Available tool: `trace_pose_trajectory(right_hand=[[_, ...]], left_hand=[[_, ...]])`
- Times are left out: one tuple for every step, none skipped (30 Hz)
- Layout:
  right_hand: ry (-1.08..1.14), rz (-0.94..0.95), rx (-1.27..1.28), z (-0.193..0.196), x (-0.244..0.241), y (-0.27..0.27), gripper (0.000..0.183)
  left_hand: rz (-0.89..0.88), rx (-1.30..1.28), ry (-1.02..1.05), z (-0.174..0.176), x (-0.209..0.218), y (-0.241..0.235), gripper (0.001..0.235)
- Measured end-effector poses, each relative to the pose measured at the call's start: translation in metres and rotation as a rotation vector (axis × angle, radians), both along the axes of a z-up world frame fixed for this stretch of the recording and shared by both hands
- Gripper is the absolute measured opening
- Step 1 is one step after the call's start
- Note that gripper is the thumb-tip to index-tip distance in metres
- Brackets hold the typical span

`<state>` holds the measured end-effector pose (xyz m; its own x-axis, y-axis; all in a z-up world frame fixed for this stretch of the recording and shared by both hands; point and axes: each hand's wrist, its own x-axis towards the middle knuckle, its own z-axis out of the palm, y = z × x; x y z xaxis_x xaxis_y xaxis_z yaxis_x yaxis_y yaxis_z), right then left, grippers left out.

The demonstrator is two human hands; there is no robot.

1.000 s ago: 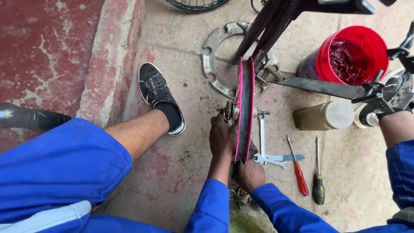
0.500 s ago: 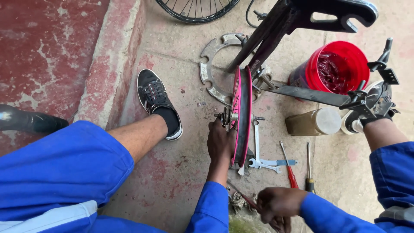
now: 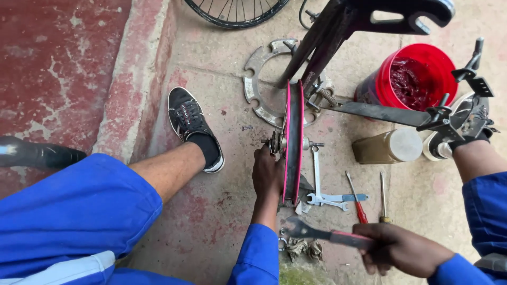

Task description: The person sits on the ground and uses a wrench to tighten the axle nuts on a pink bicycle wheel. They then use a rag to wipe grease from their hands and the wheel hub.

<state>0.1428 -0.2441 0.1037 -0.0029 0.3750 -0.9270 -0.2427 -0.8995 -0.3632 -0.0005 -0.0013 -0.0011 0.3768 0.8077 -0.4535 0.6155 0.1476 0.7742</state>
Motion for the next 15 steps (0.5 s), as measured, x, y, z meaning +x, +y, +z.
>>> trace_pose_trajectory(right_hand=[[0.003,0.001,-0.005,0.005,0.001,0.005,0.044],[-0.202,0.167,-0.077,0.01,0.002,0.01,0.031],[-0.41,0.329,-0.143,0.015,0.004,0.015,0.028],[-0.409,0.33,-0.145,0.01,0.004,0.017,0.028],[-0.477,0.507,-0.196,0.004,0.003,0.019,0.022],[-0.544,0.685,-0.246,-0.002,0.002,0.021,0.02],[-0.54,0.686,-0.247,-0.007,-0.002,0.022,0.02],[-0.563,0.782,-0.271,-0.011,-0.006,0.024,0.014],[-0.596,0.871,-0.295,-0.015,-0.007,0.027,0.01],[-0.603,0.865,-0.297,-0.023,-0.002,0.019,0.01],[-0.691,0.926,-0.293,-0.034,0.002,0.012,0.014],[-0.781,0.985,-0.289,-0.044,0.005,0.006,0.018],[-0.777,0.989,-0.292,-0.054,0.008,0.005,0.018],[-0.826,0.981,-0.248,-0.063,0.01,0.004,0.021],[-0.885,0.963,-0.212,-0.071,0.015,0.002,0.024]], left_hand=[[0.001,-0.005,0.003,-0.003,0.0,-0.001,0.05],[-0.006,0.011,0.0,-0.006,-0.001,-0.001,0.05],[-0.013,0.029,-0.006,-0.009,0.0,-0.001,0.051],[-0.013,0.026,-0.006,-0.012,0.001,-0.001,0.051],[-0.017,0.046,-0.005,-0.014,0.0,-0.001,0.047],[-0.02,0.065,-0.005,-0.015,0.0,-0.001,0.043],[-0.02,0.063,-0.002,-0.013,-0.002,-0.002,0.043],[-0.018,0.055,-0.002,-0.01,-0.004,-0.002,0.046],[-0.02,0.052,-0.012,-0.007,-0.001,0.0,0.05],[-0.025,0.055,-0.019,-0.008,0.002,0.0,0.05],[-0.02,0.048,-0.016,-0.008,0.001,0.0,0.05],[-0.015,0.04,-0.013,-0.009,-0.001,-0.001,0.05],[-0.013,0.035,-0.01,-0.005,-0.003,0.0,0.05],[0.006,0.019,-0.013,-0.002,-0.004,-0.001,0.048],[0.016,0.005,-0.027,0.001,0.0,-0.001,0.045]])
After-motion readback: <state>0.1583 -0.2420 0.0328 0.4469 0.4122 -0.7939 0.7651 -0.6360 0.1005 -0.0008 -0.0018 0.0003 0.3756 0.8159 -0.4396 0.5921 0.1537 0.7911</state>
